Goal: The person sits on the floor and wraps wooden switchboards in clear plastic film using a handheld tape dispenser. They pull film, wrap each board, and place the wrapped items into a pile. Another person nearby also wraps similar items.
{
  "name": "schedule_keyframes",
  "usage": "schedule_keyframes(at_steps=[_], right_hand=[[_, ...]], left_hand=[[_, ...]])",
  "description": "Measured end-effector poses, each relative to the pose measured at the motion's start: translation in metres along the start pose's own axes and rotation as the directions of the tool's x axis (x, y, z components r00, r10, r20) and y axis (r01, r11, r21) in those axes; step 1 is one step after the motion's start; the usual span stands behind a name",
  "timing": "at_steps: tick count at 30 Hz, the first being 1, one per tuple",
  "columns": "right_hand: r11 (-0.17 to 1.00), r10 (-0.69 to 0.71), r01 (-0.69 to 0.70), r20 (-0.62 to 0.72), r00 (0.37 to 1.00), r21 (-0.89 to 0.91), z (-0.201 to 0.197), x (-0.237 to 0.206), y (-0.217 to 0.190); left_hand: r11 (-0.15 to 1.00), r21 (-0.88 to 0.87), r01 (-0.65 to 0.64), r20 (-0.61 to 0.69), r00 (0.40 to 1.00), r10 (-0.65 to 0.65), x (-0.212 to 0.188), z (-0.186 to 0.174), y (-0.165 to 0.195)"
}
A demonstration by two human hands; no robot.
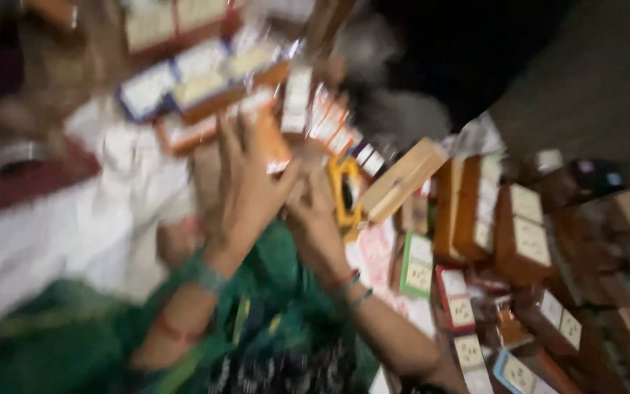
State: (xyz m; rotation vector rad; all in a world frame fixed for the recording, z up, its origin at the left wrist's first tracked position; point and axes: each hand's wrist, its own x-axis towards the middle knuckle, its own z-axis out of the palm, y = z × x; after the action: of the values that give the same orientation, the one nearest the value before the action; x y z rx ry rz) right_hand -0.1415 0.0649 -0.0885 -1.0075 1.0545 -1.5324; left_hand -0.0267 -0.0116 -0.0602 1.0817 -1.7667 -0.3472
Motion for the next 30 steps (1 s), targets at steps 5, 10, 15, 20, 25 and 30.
schedule_keyframes(at_steps=[5, 10, 15, 20, 25, 30], right_hand=[[0.993, 0.114, -0.113, -0.05, 0.992, 0.027, -0.093, 0.036, 0.04], [0.956, 0.132, -0.207, -0.329, 0.935, -0.206, -0.214, 0.059, 0.084], [0.838, -0.105, -0.26, -0.61, 0.786, -0.479, -0.254, 0.059, 0.107], [0.737, 0.038, -0.347, -0.477, 0.878, -0.58, -0.254, 0.05, 0.127], [0.152, -0.166, 0.068, 0.043, 0.985, -0.986, -0.277, 0.049, 0.144], [0.797, -0.002, -0.232, -0.386, 0.922, -0.558, -0.304, 0.022, 0.145]], left_hand=[[0.925, 0.376, -0.058, 0.298, 0.953, -0.062, 0.022, 0.003, 0.018], [0.789, 0.558, -0.259, 0.178, 0.965, 0.191, 0.032, 0.0, 0.022], [0.846, 0.386, -0.368, 0.279, 0.921, 0.274, 0.043, -0.017, 0.012], [0.88, 0.235, -0.412, 0.28, 0.896, 0.345, 0.04, -0.026, 0.007], [0.905, 0.238, -0.354, 0.122, 0.935, 0.333, 0.021, -0.013, -0.02], [0.903, 0.237, -0.359, 0.105, 0.933, 0.343, 0.013, 0.007, -0.049]])
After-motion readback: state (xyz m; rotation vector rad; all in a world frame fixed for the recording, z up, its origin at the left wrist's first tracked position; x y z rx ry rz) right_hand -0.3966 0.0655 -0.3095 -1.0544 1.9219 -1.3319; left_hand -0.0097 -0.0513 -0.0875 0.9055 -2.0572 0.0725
